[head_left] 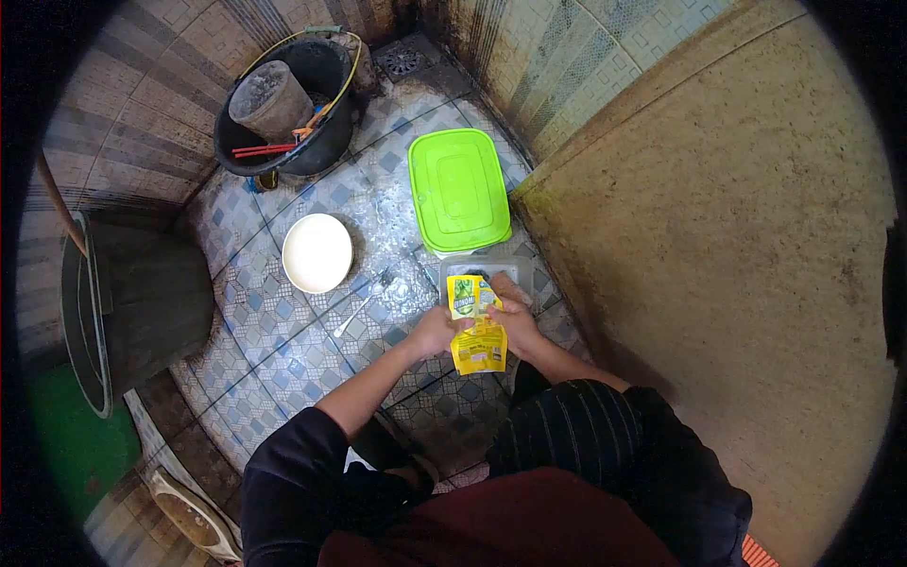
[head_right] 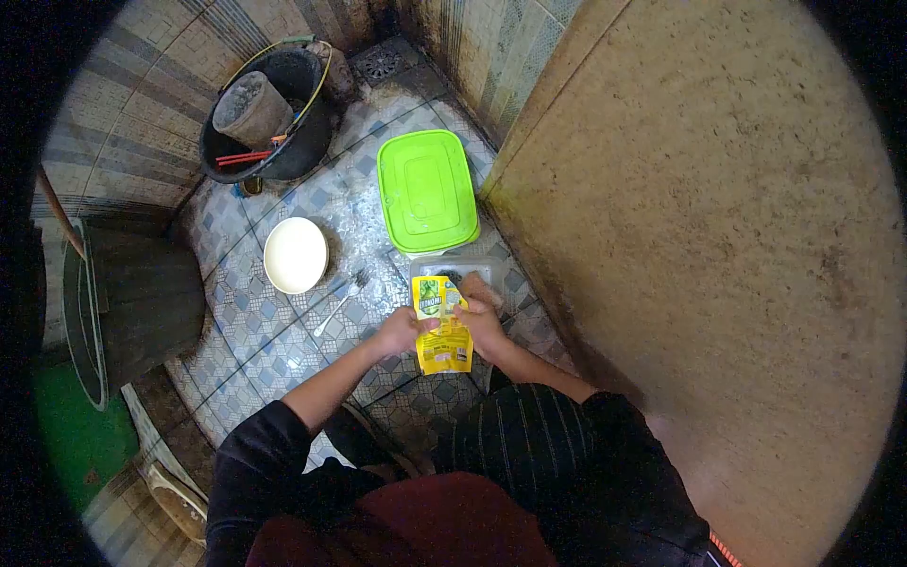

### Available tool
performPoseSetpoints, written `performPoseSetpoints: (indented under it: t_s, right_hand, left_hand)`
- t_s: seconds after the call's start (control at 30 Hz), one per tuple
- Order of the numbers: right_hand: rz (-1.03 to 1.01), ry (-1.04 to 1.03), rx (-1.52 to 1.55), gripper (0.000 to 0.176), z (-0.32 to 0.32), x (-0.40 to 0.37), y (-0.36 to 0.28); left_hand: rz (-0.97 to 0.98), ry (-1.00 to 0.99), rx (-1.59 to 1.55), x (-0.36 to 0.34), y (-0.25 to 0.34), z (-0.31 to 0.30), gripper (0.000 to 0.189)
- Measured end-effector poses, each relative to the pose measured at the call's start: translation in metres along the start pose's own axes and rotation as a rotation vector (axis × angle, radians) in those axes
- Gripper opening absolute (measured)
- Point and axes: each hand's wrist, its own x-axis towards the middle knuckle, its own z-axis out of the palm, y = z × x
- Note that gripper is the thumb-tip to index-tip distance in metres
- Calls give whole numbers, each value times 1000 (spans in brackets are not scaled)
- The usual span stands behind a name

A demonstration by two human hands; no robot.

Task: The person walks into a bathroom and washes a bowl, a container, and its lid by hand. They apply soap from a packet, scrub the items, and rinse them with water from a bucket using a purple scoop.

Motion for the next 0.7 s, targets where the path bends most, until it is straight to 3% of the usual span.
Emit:
performPoseSetpoints:
  t_s: [0.17,0.37,0.47,0.53,0.63,0.7]
  right_hand:
    - [-44,87,51,18,0,3,5]
    - [-20,331,70,24,-11,14,10]
    - [21,308,142,23,-2,6,-5]
    - [33,22,59,22,11,-8,-25]
    - [46,-13,-70,22,7,-5,-10]
    - [62,-2,-57,20,1,0,-4]
  left_hand:
    - [21,-37,135,1,7,2,25]
    - [124,-62,197,6,0,6,23]
    - [88,-35,122,1,1,12,23]
    - [34,-8,70,-1,0,13,22]
    - [64,4,132,1,-4,14,22]
    - [205,20,228,0,-4,11,22]
